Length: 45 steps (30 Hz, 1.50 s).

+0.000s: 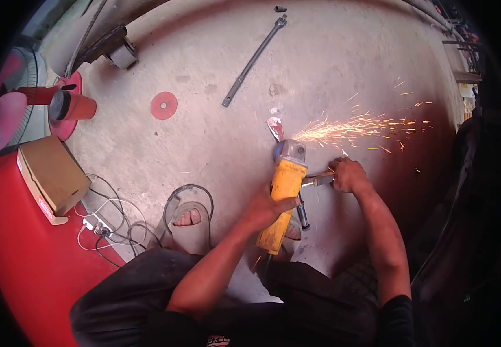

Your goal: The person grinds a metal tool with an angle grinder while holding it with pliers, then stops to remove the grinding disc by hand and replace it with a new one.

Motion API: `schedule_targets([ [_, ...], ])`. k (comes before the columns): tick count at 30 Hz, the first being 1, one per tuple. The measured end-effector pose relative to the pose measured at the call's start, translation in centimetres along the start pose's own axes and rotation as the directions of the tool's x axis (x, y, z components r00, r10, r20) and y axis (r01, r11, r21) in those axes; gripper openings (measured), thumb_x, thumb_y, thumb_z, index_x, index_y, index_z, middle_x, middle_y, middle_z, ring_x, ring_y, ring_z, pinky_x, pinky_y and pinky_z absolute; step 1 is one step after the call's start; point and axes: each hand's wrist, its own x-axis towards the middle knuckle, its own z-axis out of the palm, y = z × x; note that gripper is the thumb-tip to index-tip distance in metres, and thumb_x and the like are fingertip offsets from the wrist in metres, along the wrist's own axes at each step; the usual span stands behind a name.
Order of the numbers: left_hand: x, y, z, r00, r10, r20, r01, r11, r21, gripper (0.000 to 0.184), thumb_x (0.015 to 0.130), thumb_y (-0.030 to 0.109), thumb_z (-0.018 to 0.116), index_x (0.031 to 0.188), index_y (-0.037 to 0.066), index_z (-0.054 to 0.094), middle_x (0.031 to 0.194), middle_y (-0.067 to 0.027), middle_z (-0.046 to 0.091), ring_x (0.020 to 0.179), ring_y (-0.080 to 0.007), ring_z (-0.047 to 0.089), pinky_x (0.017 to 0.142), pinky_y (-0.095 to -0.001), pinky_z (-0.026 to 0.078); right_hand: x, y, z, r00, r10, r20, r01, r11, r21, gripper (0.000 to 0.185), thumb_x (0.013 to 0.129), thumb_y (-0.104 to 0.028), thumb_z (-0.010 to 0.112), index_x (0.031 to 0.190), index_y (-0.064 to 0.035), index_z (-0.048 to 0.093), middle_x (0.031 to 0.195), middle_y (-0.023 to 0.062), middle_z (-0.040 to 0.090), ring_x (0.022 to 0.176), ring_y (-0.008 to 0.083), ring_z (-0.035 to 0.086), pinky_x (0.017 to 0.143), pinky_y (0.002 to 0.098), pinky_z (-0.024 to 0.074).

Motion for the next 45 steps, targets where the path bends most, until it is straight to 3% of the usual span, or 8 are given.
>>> schedule_targets([
  [6,2.6,0.9,-0.8,0.998,0.050,-0.037,-0.054,0.991,-0.120,0.064,0.081,0.038,0.087,0.124,-0.002,0.063,0.109,-0.0150,0.073,0.101,-0.0247,0.071,0.088,-0.0404,0.055,-0.4,-1.1,-2.0,0.990,0.051,0.132,-0.043,0.997,-0.058,0.037,0.080,-0.022,0.067,0.116,-0.0129,0.071,0.120,0.0116,0.071,0.118,0.0317,0.065,0.099,0.0472,0.0542],
  [11,-0.3,0.6,-1.0,1.000,-0.014,0.003,0.014,0.999,0.046,0.067,0.083,0.036,0.084,0.129,-0.006,0.059,0.114,-0.0144,0.070,0.104,-0.0217,0.067,0.092,-0.0360,0.053,0.3,-0.4,-0.8,0.997,0.033,0.074,-0.031,0.999,-0.032,0.038,0.078,-0.021,0.068,0.115,-0.0129,0.071,0.120,0.0125,0.071,0.118,0.0332,0.064,0.099,0.0471,0.0539],
  [15,1.2,0.5,-1.1,0.998,0.048,0.033,-0.045,0.996,-0.083,0.066,0.083,0.037,0.084,0.127,-0.005,0.060,0.114,-0.0141,0.070,0.102,-0.0215,0.067,0.090,-0.0360,0.054,-0.2,-0.2,-0.5,1.000,-0.004,0.027,0.005,0.999,-0.043,0.037,0.079,-0.023,0.068,0.115,-0.0132,0.072,0.121,0.0115,0.071,0.118,0.0316,0.065,0.099,0.0470,0.0539],
  [22,2.9,-0.7,-1.7,0.999,0.047,0.010,-0.046,0.998,-0.037,0.064,0.083,0.040,0.084,0.125,-0.003,0.062,0.110,-0.0126,0.071,0.101,-0.0210,0.067,0.089,-0.0364,0.054,-0.1,-0.7,-1.2,0.994,0.037,0.101,-0.035,0.999,-0.019,0.043,0.076,-0.020,0.069,0.119,-0.0127,0.071,0.121,0.0125,0.070,0.120,0.0337,0.063,0.100,0.0469,0.0534],
  [24,1.4,-1.3,-0.9,1.000,0.029,-0.007,-0.028,0.996,0.090,0.071,0.080,0.044,0.086,0.126,-0.004,0.060,0.110,-0.0166,0.072,0.098,-0.0260,0.071,0.087,-0.0396,0.055,-0.1,-0.5,-0.6,0.999,0.032,0.041,-0.031,0.999,-0.027,0.042,0.076,-0.021,0.069,0.118,-0.0125,0.071,0.120,0.0123,0.071,0.119,0.0333,0.064,0.100,0.0467,0.0537],
  [27,0.7,-1.4,-0.1,0.998,0.058,0.007,-0.057,0.994,-0.092,0.069,0.079,0.041,0.087,0.125,-0.003,0.061,0.110,-0.0154,0.072,0.099,-0.0247,0.070,0.088,-0.0396,0.055,-0.1,0.0,0.0,1.000,-0.016,0.009,0.016,1.000,-0.021,0.040,0.077,-0.021,0.068,0.116,-0.0124,0.071,0.120,0.0125,0.071,0.117,0.0332,0.065,0.100,0.0467,0.0538],
  [33,3.6,1.9,-2.3,0.998,0.004,-0.067,-0.013,0.991,-0.135,0.066,0.079,0.038,0.088,0.124,-0.002,0.061,0.112,-0.0142,0.071,0.100,-0.0220,0.070,0.090,-0.0394,0.054,-0.2,-0.7,-1.1,0.997,0.035,0.063,-0.035,0.999,-0.007,0.036,0.076,-0.019,0.068,0.111,-0.0118,0.071,0.117,0.0134,0.071,0.116,0.0334,0.065,0.099,0.0472,0.0541],
  [45,2.8,2.6,-2.5,1.000,0.001,-0.024,-0.002,1.000,-0.029,0.067,0.083,0.036,0.084,0.129,-0.005,0.059,0.113,-0.0138,0.070,0.101,-0.0222,0.067,0.091,-0.0361,0.053,-0.4,-0.6,-0.8,0.999,0.025,0.027,-0.026,1.000,0.007,0.037,0.079,-0.021,0.067,0.114,-0.0124,0.073,0.119,0.0124,0.071,0.118,0.0316,0.065,0.100,0.0471,0.0533],
])
